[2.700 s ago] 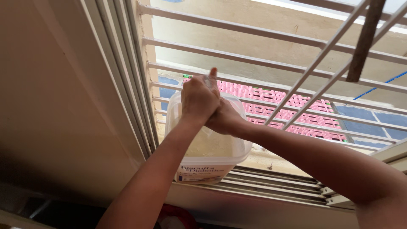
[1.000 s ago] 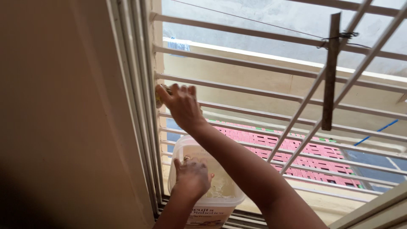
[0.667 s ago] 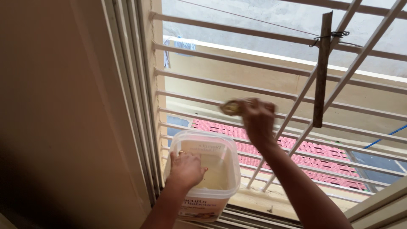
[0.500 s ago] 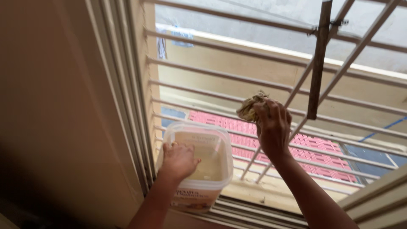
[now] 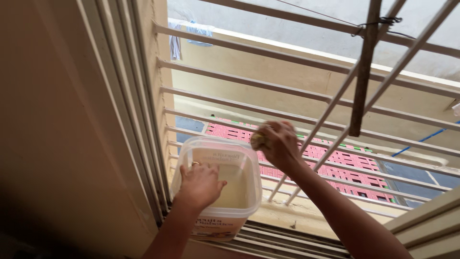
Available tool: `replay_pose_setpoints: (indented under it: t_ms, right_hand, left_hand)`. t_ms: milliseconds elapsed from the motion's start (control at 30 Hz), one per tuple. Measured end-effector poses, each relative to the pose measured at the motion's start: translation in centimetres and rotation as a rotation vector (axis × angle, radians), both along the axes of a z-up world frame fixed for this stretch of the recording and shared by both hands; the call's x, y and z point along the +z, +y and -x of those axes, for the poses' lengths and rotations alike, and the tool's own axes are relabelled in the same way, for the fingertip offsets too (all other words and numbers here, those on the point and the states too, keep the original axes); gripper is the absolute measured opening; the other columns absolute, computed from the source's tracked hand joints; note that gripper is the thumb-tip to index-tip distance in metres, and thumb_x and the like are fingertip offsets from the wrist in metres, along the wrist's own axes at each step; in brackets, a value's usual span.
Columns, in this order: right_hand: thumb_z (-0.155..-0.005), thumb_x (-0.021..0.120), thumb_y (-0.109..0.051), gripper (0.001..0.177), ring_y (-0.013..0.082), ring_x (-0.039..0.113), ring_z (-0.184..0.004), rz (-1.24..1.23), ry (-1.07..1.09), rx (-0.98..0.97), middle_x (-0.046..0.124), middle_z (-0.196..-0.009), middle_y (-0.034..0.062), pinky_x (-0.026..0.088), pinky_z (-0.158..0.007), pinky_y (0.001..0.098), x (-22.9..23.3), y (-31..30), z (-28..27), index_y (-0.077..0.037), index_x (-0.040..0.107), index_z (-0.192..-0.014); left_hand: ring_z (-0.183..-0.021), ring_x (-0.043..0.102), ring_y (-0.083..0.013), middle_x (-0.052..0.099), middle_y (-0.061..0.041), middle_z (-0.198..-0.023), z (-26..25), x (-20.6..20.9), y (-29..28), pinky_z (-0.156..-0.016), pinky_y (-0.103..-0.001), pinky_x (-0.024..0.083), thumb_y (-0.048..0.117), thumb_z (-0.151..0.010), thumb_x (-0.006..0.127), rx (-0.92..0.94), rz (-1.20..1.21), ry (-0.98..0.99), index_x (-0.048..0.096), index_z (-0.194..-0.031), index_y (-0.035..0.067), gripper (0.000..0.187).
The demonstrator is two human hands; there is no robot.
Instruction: The person cleans the metal bars of a window grille using a cloth. They repeatedly dip the cloth into a plastic container of water, wring it out, and wipe the vertical and horizontal bars of the grille. The person works systematically across the window frame, ensuring each bar is wiped.
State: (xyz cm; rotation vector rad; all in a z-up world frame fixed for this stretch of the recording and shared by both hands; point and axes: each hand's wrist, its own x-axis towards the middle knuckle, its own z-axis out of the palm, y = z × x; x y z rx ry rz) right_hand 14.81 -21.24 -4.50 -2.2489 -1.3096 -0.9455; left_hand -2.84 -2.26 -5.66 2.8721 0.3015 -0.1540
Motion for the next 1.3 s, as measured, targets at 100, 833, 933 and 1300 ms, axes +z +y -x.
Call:
replay_pose_setpoints:
  t_ms: [100,833,933,1300]
  right_hand:
    - [-0.080,0.077,-0.017,0.008,0.0245,0.069,-0.096,0.092,0.034,0.130,0.073,-0.104,0.0041,0.052,-0.089,0.0483,0.8,5.9,-0.4,-0.023,0.075,-0.085]
    - [-0.077,0.081,-0.009,0.054,0.0320,0.061,-0.111,0.050,0.089,0.025,0.072,-0.123,0.0110,0.049,-0.098,0.0473,-1.0,6.4,0.1,-0.004,0.066,-0.129]
    - [-0.058,0.092,-0.019,0.076,0.0357,0.055,-0.116,0.017,0.079,-0.065,0.068,-0.124,0.0163,0.045,-0.099,0.0503,-0.8,-0.3,1.4,-0.001,0.064,-0.126]
    - [-0.105,0.055,-0.010,0.043,0.0249,0.056,-0.116,-0.011,0.415,-0.341,0.057,-0.138,0.0067,0.050,-0.096,0.0331,-10.2,-9.3,6.1,-0.011,0.057,-0.148]
  left_hand:
    - [-0.131,0.052,-0.0288,0.060,-0.011,-0.132,-0.1,-0.1,0.1,-0.109,-0.062,0.031,0.050,-0.096,0.060,-0.007,0.006,-0.017,0.057,-0.132,0.013,0.052]
    - [-0.132,0.056,-0.0277,0.064,-0.008,-0.135,-0.9,-1.3,0.6,-0.111,-0.047,0.044,0.054,-0.098,0.055,-0.003,-0.007,0.109,0.059,-0.132,0.017,0.051]
    - [-0.137,0.051,-0.0266,0.058,-0.007,-0.142,-1.2,-1.1,0.6,-0.116,-0.047,0.039,0.056,-0.097,0.056,0.005,-0.015,0.145,0.055,-0.139,0.019,0.055]
    - [-0.140,0.049,-0.0226,0.053,-0.001,-0.148,0.5,1.9,-1.7,-0.116,-0.053,0.036,0.051,-0.099,0.051,0.027,-0.068,0.108,0.048,-0.144,0.023,0.053]
